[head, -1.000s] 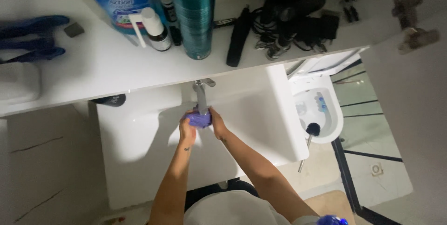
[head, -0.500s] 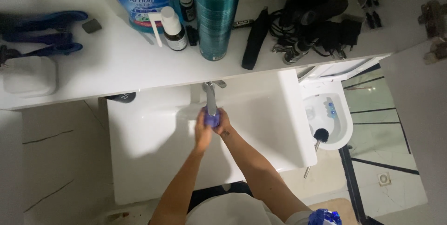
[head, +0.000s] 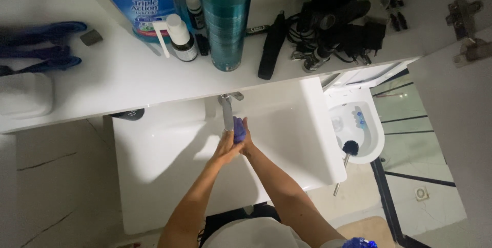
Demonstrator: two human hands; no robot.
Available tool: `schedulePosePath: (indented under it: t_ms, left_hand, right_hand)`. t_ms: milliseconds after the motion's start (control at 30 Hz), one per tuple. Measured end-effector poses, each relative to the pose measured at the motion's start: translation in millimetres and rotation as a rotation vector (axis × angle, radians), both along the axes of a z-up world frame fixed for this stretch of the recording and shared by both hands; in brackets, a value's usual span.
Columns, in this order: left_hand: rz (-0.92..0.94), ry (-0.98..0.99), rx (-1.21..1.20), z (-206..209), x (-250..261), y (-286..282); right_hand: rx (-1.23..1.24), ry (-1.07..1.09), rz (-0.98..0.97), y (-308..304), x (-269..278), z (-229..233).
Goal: Cleaning the bathroom sink, cabinet exterior, and toilet using a cloth, brush, and spray.
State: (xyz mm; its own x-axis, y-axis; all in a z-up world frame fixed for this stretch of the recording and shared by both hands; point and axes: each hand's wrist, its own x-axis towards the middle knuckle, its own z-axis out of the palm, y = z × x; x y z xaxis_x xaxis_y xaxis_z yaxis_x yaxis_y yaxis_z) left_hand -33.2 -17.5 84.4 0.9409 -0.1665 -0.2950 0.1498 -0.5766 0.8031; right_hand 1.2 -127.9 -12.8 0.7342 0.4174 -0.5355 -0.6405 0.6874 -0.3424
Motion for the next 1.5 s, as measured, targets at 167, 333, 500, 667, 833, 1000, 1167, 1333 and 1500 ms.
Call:
schedulePosePath:
  t_ms: [167, 333, 500, 667, 833, 1000, 1167, 1333, 1500]
  left_hand:
    - [0.225, 0.095, -0.261, 2.7, 12.0, 2.3]
    - [0.352, 0.011, -0.439, -36.1, 22.3, 14.2]
    - [0.509, -0.019, -0.666, -38.6, 26.0, -3.3]
    - [0.738, 0.098, -1.101, -55.0, 25.3, -15.3]
    - [1.030, 0.325, -1.131, -35.1, 20.3, -15.4]
    - [1.099, 0.310, -1.120, -82.8, -3.9, -10.9]
    - [1.167, 0.391, -1.166, -61.7, -25.6, -2.9]
    - [1.146, 0.364, -1.249, -73.2, -40.2, 3.8]
    - [1.184, 0.373, -1.291, -45.0, -46.1, 4.0]
  right_hand:
    - [-0.340, -0.203, 0.135, 12.3, -15.5, -60.0]
    - [-0.918, -0.192, 0.363, 19.5, -13.9, -26.5]
    - [-1.277, -0.512, 0.323, 12.5, -9.4, 5.6]
    - [-1.375, -0.512, 0.462, 3.4, -13.2, 41.4]
    - [-1.353, -0.765, 0.696, -3.3, -20.9, 96.2]
    - [-1.386, -1.051, 0.739, -6.8, -36.4, 109.1]
    - [-1.410, -1.225, 0.905, -6.3, -50.0, 106.7]
    - [-1.358, -1.374, 0.865, -7.0, -59.5, 138.5]
    - [-1.381, -1.395, 0.960, -9.2, -58.1, 160.8]
